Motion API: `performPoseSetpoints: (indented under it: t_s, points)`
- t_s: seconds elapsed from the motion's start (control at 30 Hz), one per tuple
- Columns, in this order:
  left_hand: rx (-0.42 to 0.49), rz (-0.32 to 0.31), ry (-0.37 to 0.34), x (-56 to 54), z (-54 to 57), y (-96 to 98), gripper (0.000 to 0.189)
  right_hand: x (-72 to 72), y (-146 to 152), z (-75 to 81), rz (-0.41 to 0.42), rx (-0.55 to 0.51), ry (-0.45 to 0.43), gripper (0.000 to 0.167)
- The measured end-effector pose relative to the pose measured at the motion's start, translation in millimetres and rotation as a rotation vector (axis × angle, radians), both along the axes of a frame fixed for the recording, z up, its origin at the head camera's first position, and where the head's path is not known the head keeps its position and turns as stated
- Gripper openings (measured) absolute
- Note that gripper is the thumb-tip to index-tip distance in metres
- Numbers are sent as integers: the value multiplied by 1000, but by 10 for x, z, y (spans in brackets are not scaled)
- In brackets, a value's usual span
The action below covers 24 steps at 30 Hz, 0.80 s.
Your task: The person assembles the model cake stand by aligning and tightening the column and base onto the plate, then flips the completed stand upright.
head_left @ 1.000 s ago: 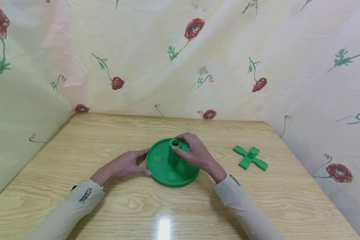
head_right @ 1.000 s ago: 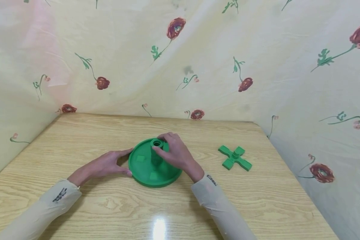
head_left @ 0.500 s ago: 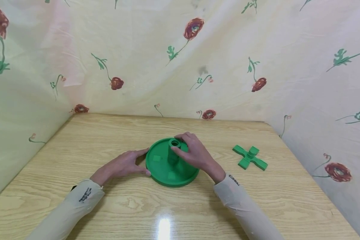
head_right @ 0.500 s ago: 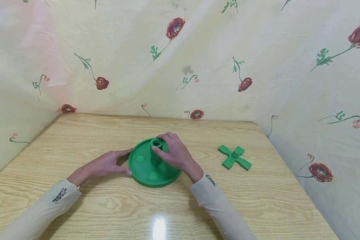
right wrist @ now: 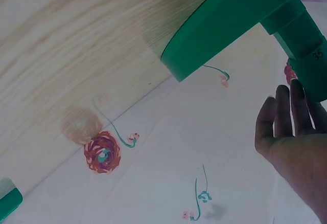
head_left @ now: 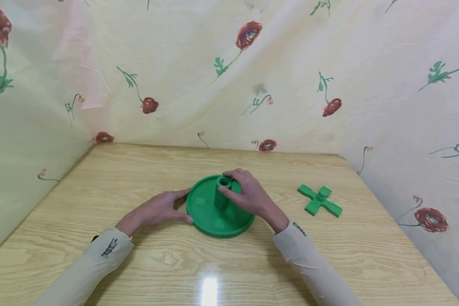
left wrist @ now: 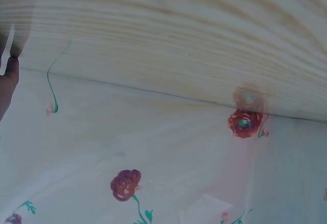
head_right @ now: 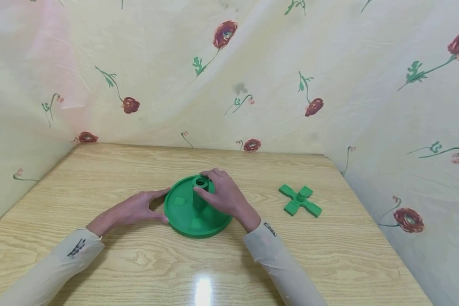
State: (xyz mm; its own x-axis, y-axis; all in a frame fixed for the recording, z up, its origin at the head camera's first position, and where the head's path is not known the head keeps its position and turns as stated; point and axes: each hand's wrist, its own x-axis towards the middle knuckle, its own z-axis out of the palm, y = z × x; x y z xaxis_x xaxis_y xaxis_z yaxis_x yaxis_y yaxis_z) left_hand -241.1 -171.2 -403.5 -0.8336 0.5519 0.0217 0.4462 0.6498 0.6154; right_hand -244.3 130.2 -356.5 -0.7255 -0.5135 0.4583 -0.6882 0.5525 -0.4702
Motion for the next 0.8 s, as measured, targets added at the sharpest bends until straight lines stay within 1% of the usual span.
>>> performPoseSetpoints:
  t_s: [0.1, 0.2, 0.33, 0.47, 0.57, 0.8]
  points:
    - [-7, -1, 10, 4, 1, 0, 106, 0, 3, 5, -3, 15, -15, 44]
    - [-9, -2, 17, 6, 3, 0, 106, -7, 4, 4, 7, 13, -21, 42]
    - [-10, -3, 15, 8, 8, -2, 105, -15, 1, -5, 6, 2, -14, 40]
    - [-14, -6, 11, 8, 10, 2, 105, -13, 7, -5, -1, 2, -28, 42]
    - [-14, -7, 10, 5, 6, 5, 105, -12, 14, -2, 9, -2, -36, 41]
    - [-15, 1, 13, 10, 15, 6, 105, -21, 8, -12, 25, -17, -18, 37]
